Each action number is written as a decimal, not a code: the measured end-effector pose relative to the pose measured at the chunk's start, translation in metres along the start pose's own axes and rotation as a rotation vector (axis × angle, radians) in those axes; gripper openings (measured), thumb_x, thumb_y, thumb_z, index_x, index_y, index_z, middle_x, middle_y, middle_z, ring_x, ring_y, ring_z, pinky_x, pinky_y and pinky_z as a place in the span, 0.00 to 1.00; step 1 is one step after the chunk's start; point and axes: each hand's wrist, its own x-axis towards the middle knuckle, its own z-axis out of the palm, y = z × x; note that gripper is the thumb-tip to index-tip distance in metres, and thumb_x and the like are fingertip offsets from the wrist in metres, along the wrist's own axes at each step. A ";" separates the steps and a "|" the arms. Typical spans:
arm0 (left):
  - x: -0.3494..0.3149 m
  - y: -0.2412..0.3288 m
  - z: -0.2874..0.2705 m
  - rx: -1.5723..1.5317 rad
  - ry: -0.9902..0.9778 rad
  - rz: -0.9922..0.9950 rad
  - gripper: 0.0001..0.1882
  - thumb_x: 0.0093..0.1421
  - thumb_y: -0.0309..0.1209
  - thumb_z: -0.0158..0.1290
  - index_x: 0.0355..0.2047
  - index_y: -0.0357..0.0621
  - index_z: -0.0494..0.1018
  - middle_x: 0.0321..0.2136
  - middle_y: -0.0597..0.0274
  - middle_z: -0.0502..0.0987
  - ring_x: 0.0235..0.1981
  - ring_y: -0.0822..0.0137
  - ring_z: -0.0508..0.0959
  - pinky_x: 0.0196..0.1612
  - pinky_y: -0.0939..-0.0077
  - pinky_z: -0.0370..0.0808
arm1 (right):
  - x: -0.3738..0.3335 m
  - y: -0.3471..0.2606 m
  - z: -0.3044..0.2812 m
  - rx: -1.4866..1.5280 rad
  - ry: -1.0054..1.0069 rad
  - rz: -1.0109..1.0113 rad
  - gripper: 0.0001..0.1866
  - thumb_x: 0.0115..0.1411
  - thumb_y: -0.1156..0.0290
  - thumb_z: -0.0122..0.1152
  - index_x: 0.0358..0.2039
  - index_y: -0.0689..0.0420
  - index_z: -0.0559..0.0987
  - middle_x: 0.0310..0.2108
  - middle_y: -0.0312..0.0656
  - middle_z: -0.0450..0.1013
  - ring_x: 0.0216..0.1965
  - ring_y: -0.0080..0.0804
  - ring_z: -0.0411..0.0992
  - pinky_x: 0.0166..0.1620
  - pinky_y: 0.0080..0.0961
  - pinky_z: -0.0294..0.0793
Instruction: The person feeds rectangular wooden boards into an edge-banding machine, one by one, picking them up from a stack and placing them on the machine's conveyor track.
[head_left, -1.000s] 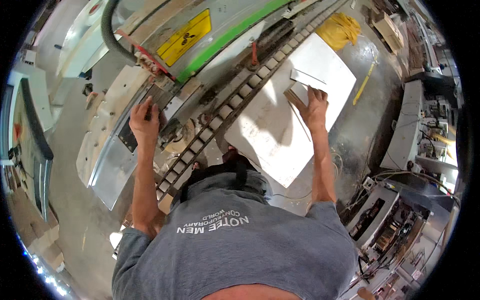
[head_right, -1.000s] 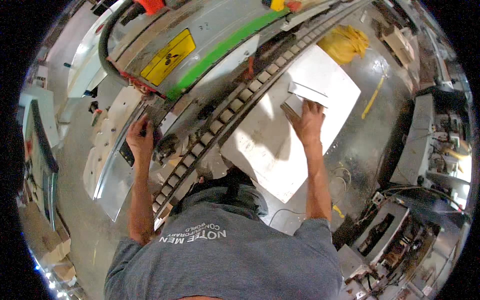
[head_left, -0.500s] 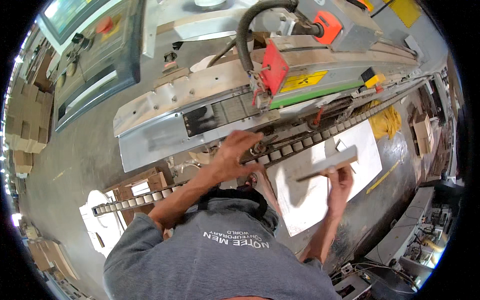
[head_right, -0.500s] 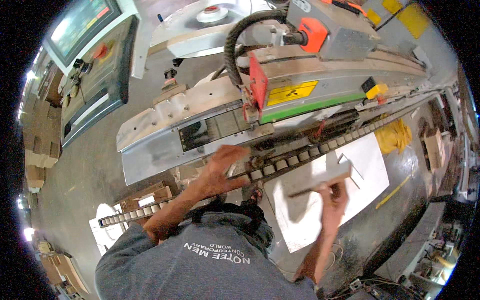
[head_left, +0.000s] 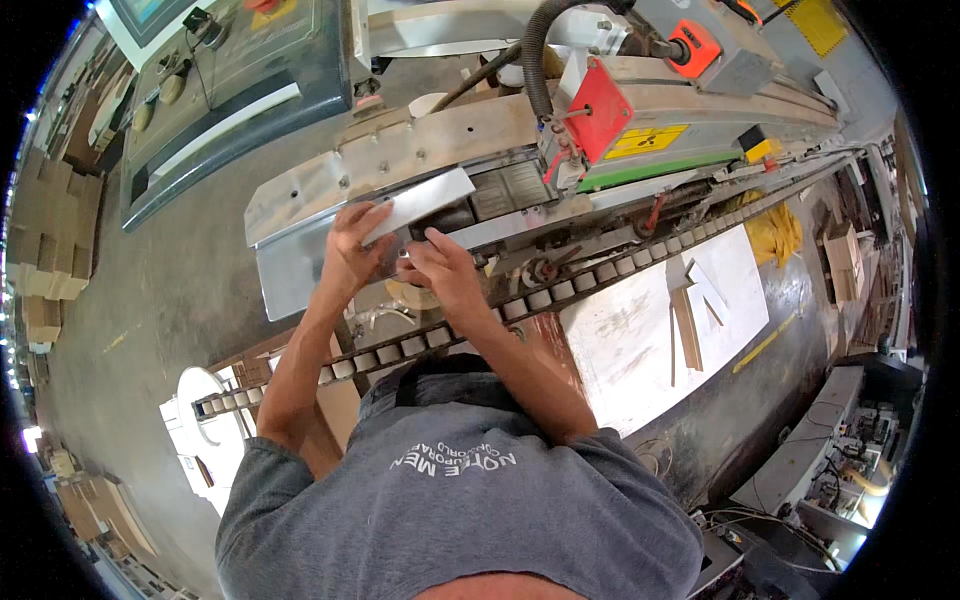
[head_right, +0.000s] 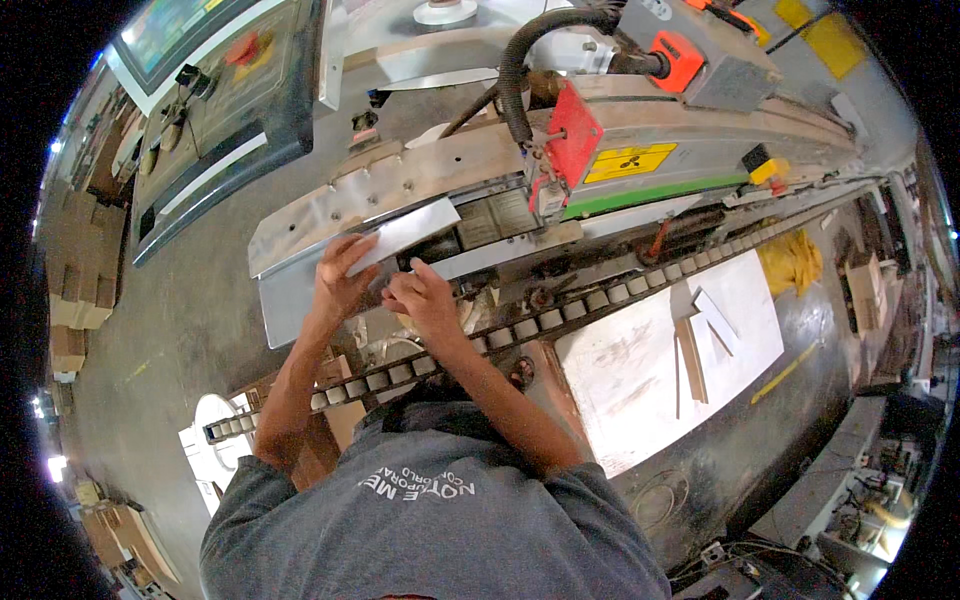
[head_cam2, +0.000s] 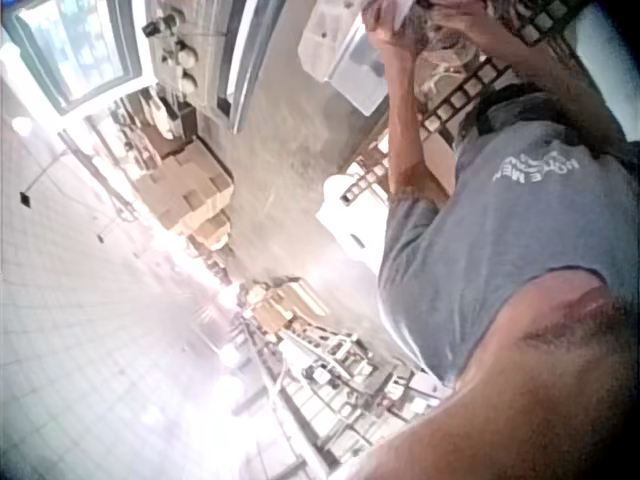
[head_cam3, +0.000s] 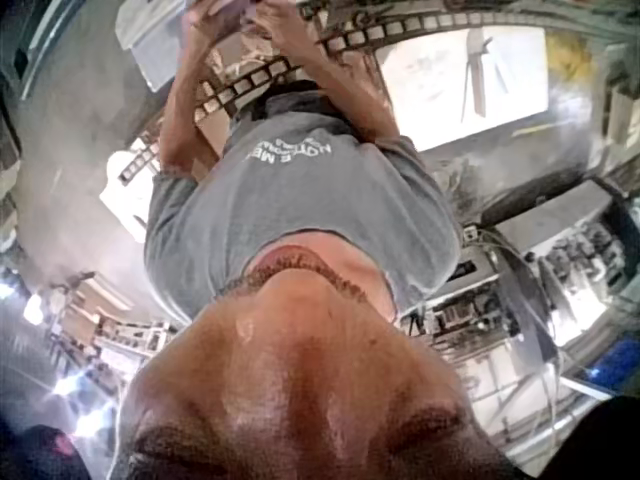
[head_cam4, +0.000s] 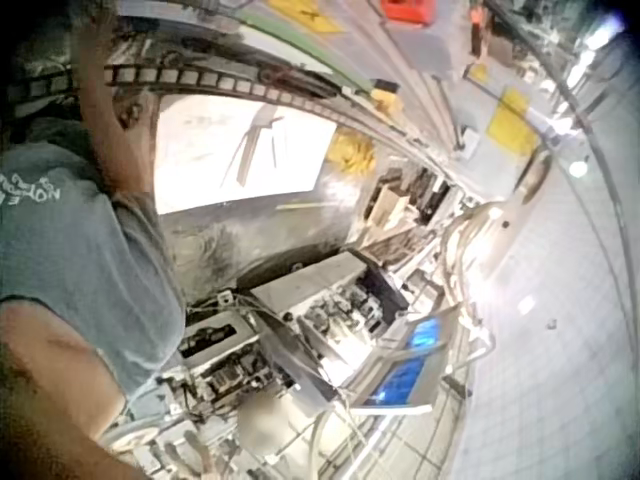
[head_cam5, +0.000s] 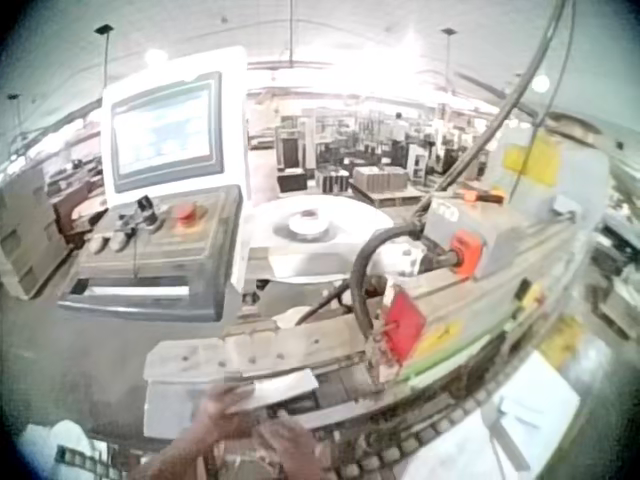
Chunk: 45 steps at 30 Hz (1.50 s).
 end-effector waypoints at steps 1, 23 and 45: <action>-0.001 -0.007 -0.002 0.002 0.003 0.001 0.26 0.44 0.22 0.68 0.48 0.44 0.80 0.47 0.47 0.76 0.49 0.45 0.75 0.50 0.56 0.75 | 0.005 0.003 0.007 -0.001 -0.003 -0.001 0.35 0.68 0.68 0.57 0.68 0.70 0.54 0.54 0.54 0.70 0.48 0.35 0.75 0.51 0.33 0.81; -0.011 -0.031 -0.011 0.080 0.099 -0.174 0.18 0.49 0.26 0.68 0.42 0.41 0.82 0.32 0.52 0.78 0.34 0.52 0.77 0.38 0.62 0.75 | 0.048 0.016 0.003 -0.180 -0.001 -0.188 0.39 0.67 0.65 0.60 0.64 0.77 0.50 0.62 0.64 0.61 0.53 0.37 0.72 0.51 0.30 0.79; 0.073 0.040 0.130 0.079 -0.041 -0.098 0.14 0.52 0.29 0.67 0.40 0.43 0.82 0.30 0.54 0.77 0.34 0.52 0.77 0.38 0.61 0.75 | 0.028 -0.083 -0.113 -0.249 0.238 -0.340 0.20 0.66 0.71 0.58 0.54 0.71 0.70 0.35 0.40 0.76 0.37 0.20 0.72 0.41 0.22 0.74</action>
